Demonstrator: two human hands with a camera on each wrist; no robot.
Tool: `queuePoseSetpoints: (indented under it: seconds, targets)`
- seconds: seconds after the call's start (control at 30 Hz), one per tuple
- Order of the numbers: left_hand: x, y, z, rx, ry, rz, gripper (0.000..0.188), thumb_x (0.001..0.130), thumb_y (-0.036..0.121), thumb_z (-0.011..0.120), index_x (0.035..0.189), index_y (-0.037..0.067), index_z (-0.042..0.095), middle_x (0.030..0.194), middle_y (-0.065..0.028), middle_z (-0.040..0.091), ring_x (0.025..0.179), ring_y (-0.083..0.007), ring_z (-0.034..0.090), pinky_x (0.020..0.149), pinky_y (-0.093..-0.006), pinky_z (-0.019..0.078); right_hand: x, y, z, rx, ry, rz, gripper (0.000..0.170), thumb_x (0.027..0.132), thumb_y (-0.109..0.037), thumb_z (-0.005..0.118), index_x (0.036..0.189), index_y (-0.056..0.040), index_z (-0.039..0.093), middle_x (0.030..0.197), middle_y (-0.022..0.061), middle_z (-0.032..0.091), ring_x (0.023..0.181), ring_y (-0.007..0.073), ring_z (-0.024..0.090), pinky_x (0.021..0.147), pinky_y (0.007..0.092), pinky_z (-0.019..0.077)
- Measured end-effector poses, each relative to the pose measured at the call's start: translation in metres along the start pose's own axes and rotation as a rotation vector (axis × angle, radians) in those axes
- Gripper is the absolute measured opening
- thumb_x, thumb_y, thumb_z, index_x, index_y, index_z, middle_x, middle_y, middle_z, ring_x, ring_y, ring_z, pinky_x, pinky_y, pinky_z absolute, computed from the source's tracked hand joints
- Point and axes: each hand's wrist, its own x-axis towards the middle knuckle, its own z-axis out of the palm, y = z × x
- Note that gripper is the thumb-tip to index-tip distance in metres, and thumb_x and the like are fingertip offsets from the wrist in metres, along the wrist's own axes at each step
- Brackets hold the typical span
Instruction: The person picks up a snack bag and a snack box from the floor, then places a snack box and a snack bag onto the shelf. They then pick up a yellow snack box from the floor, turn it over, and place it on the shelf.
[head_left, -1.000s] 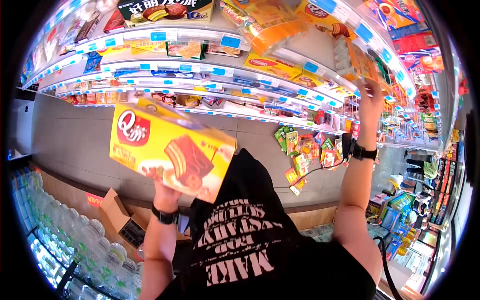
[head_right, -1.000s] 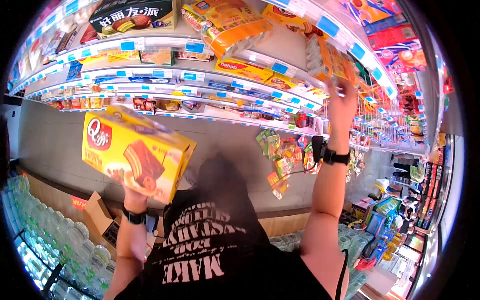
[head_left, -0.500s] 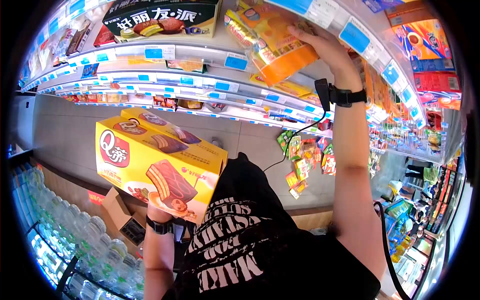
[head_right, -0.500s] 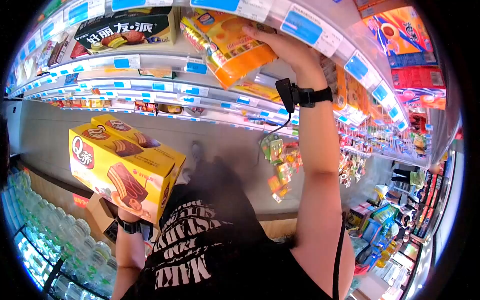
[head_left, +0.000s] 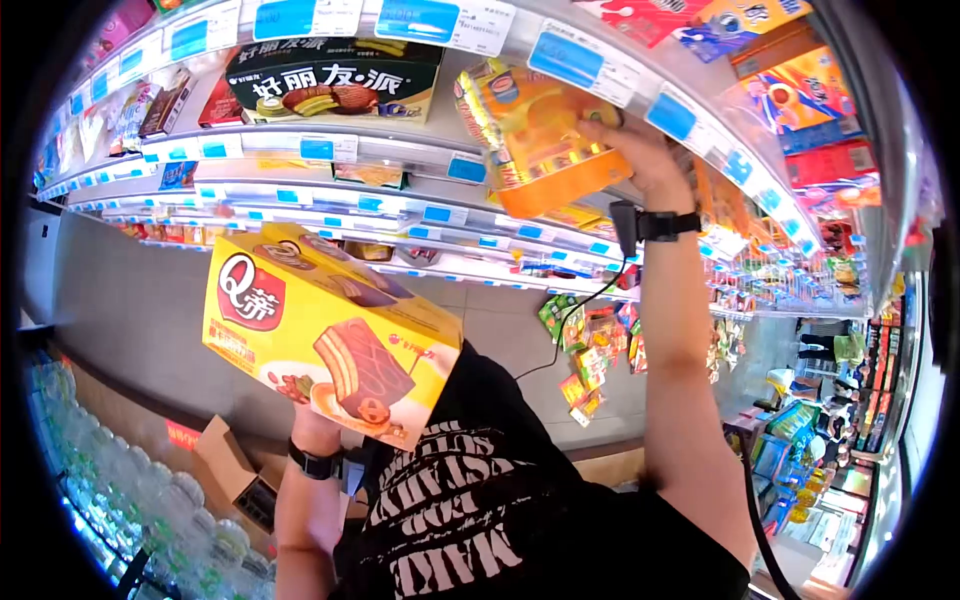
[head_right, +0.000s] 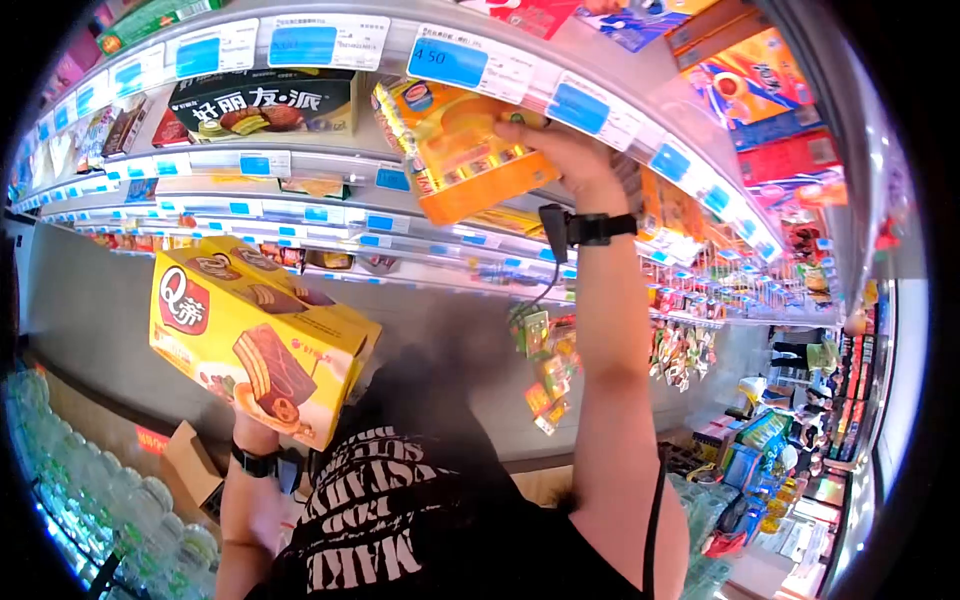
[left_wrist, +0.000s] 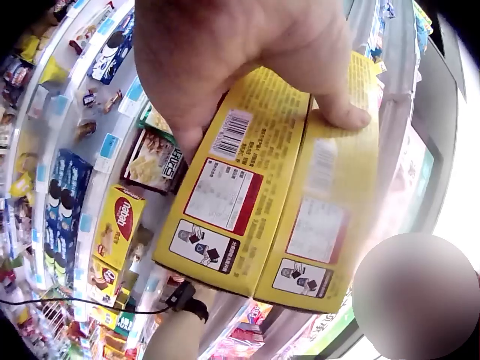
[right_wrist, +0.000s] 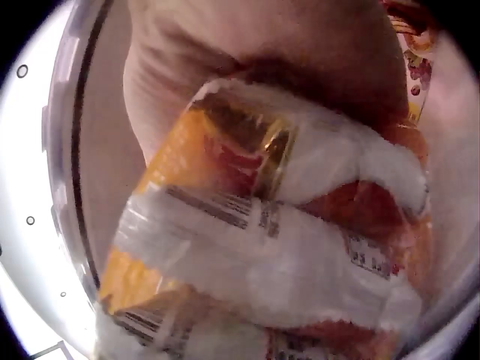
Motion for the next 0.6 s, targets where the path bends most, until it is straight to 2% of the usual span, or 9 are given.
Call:
queuePoseSetpoints:
  seconds: [0.03,0.07,0.2,0.23,0.33,0.37,0.47,0.5,0.6]
  targets:
    - [0.001,0.004,0.006,-0.029,-0.014,-0.006,0.045,0.102,0.036,0.043,0.132,0.002,0.052,0.124,-0.0085,0.061,0.108,-0.023,0.061,0.093,-0.0368,0.051,-0.002,0.004,0.002,0.065,0.05,0.029,0.064,0.082,-0.011,0.081,0.138,-0.0003,0.052,0.129,0.0087,0.062,0.111,0.0198,0.064,0.091,0.0324,0.054]
    - [-0.001,0.009,0.013,-0.017,-0.067,-0.004,0.048,0.102,0.037,0.043,0.135,0.002,0.05,0.127,-0.0087,0.06,0.111,-0.0231,0.06,0.096,-0.0378,0.0501,0.0,0.012,0.001,0.069,0.055,-0.142,0.065,0.083,-0.011,0.081,0.139,0.0009,0.05,0.128,0.01,0.063,0.11,0.0191,0.064,0.089,0.0313,0.0544]
    - [-0.008,0.002,-0.029,0.0,-0.12,0.031,0.063,0.103,0.053,0.042,0.149,0.011,0.037,0.148,-0.0069,0.046,0.136,-0.0231,0.046,0.115,-0.0419,0.0354,-0.006,0.003,0.018,0.208,0.186,-0.111,0.063,0.084,-0.015,0.081,0.137,0.0018,0.05,0.126,0.0097,0.063,0.111,0.0198,0.064,0.09,0.0338,0.055]
    - [-0.015,-0.001,-0.017,0.022,-0.114,0.109,0.06,0.104,0.051,0.04,0.149,0.011,0.037,0.149,-0.0062,0.046,0.135,-0.0233,0.047,0.114,-0.043,0.0366,-0.003,0.003,0.022,0.267,0.206,-0.1,0.062,0.084,-0.016,0.081,0.136,0.0018,0.051,0.125,0.0096,0.063,0.111,0.0201,0.064,0.09,0.0343,0.0551]
    - [-0.031,0.017,0.011,-0.124,-0.283,-0.023,0.058,0.105,0.049,0.038,0.149,0.011,0.038,0.149,-0.0062,0.046,0.135,-0.0249,0.048,0.112,-0.045,0.0391,0.003,0.007,0.052,0.382,0.387,-0.1,0.056,0.086,-0.018,0.08,0.132,0.0012,0.053,0.123,0.0094,0.064,0.112,0.021,0.064,0.09,0.0365,0.0554]
    - [-0.029,0.009,0.003,0.008,-0.048,0.006,0.062,0.104,0.054,0.038,0.149,0.012,0.038,0.148,-0.0075,0.047,0.133,-0.0276,0.051,0.11,-0.0471,0.0417,0.019,0.027,0.052,0.394,0.372,-0.183,0.056,0.087,-0.021,0.08,0.131,0.0002,0.053,0.122,0.0095,0.064,0.113,0.0217,0.063,0.091,0.0387,0.0558]
    - [-0.037,0.016,0.021,0.002,-0.142,0.06,0.064,0.103,0.057,0.038,0.149,0.012,0.039,0.146,-0.008,0.05,0.131,-0.0282,0.053,0.109,-0.0471,0.0432,0.032,0.037,0.064,0.52,0.382,-0.232,0.056,0.085,-0.016,0.082,0.129,0.0004,0.053,0.122,0.0104,0.064,0.111,0.0228,0.063,0.093,0.0371,0.0542]
    - [-0.038,0.013,0.011,-0.112,-0.195,0.047,0.063,0.102,0.056,0.039,0.147,0.012,0.041,0.144,-0.0078,0.052,0.129,-0.0276,0.055,0.108,-0.0459,0.0443,0.027,0.028,0.072,0.511,0.444,-0.211,0.055,0.085,-0.016,0.082,0.129,-0.0001,0.053,0.122,0.01,0.064,0.11,0.0223,0.064,0.093,0.0371,0.0545]
    - [-0.034,0.008,-0.007,-0.2,-0.151,0.068,0.06,0.103,0.054,0.039,0.145,0.011,0.043,0.143,-0.0079,0.053,0.128,-0.0273,0.055,0.108,-0.0452,0.045,0.026,0.026,0.074,0.537,0.424,-0.228,0.054,0.085,-0.015,0.082,0.129,-0.0005,0.053,0.121,0.01,0.065,0.11,0.0221,0.064,0.092,0.0378,0.0549]
